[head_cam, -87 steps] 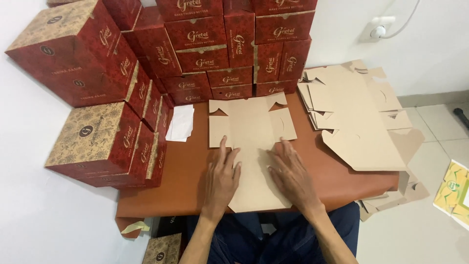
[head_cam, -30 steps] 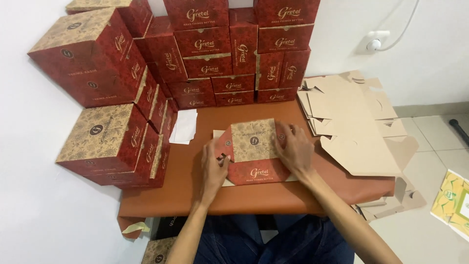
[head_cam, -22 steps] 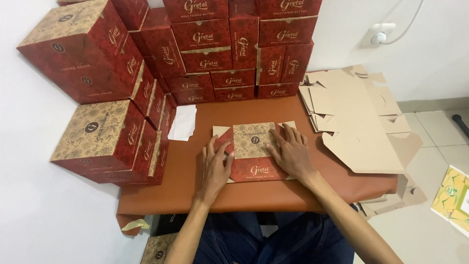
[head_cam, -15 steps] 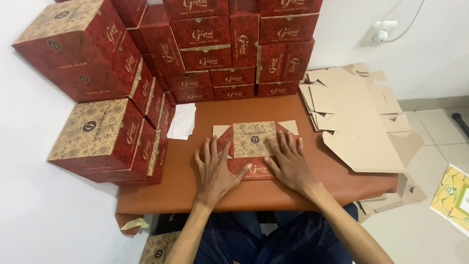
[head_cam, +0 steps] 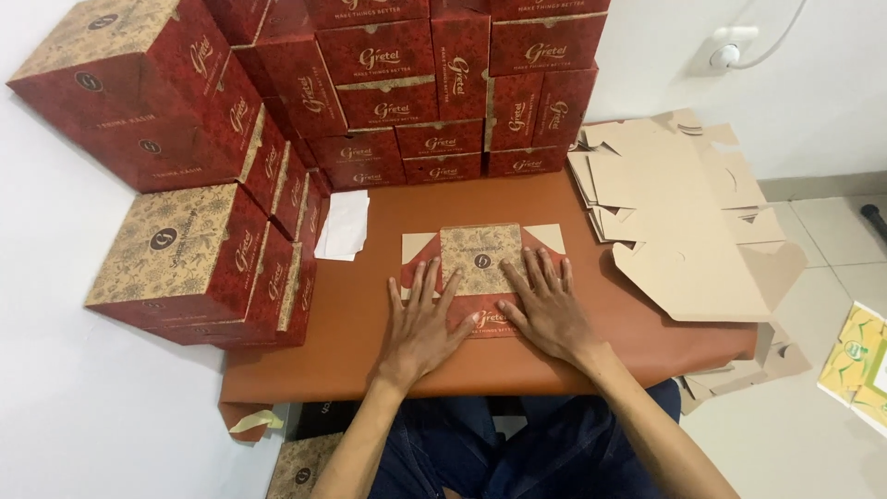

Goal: Assembling a cardboard box from a flat cutout by folding and tucking flaps.

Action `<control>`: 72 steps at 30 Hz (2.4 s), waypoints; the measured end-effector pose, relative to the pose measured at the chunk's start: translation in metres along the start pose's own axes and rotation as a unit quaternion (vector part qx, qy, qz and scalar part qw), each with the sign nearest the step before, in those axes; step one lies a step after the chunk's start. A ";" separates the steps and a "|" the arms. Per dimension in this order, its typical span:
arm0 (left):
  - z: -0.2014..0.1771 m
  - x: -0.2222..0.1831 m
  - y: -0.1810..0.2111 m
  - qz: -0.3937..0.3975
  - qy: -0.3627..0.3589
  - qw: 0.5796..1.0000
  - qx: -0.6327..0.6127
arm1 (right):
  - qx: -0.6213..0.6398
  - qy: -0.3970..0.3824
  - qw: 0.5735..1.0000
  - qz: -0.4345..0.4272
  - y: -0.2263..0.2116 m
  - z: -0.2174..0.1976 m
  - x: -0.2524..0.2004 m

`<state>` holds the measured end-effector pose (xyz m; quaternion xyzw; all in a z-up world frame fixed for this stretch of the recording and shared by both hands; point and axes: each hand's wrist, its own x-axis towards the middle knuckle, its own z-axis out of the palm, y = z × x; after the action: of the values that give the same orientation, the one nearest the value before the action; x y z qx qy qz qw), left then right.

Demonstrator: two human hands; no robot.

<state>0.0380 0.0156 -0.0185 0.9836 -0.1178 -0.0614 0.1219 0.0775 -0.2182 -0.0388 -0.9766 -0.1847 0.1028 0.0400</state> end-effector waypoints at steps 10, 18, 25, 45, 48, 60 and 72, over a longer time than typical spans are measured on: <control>-0.003 -0.004 -0.003 0.018 -0.021 0.999 0.028 | 0.008 0.024 1.000 -0.008 0.001 0.001 -0.005; -0.031 -0.012 0.001 0.014 -0.039 0.997 -0.068 | 0.143 0.032 0.988 -0.046 0.017 -0.010 -0.003; -0.011 0.012 -0.041 -0.048 0.072 0.992 -0.097 | 0.126 0.056 0.990 0.041 0.043 -0.021 0.022; -0.009 0.035 -0.078 0.082 0.226 0.907 -0.346 | 0.389 0.186 0.893 -0.129 0.059 -0.066 0.002; -0.016 0.028 -0.079 0.113 0.187 0.900 -0.378 | 0.393 0.153 0.897 -0.135 0.059 -0.060 0.000; -0.065 -0.016 -0.054 0.145 0.036 0.906 -0.396 | 0.398 0.008 0.870 -0.290 0.059 -0.068 -0.012; 0.014 -0.026 -0.013 0.076 0.060 0.995 -0.026 | 0.222 0.006 0.949 -0.223 0.024 -0.060 -0.027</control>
<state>0.0136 0.0308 -0.0332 0.9703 -0.1832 0.0040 0.1582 0.0737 -0.2529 0.0216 -0.8774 -0.3700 0.1241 0.2791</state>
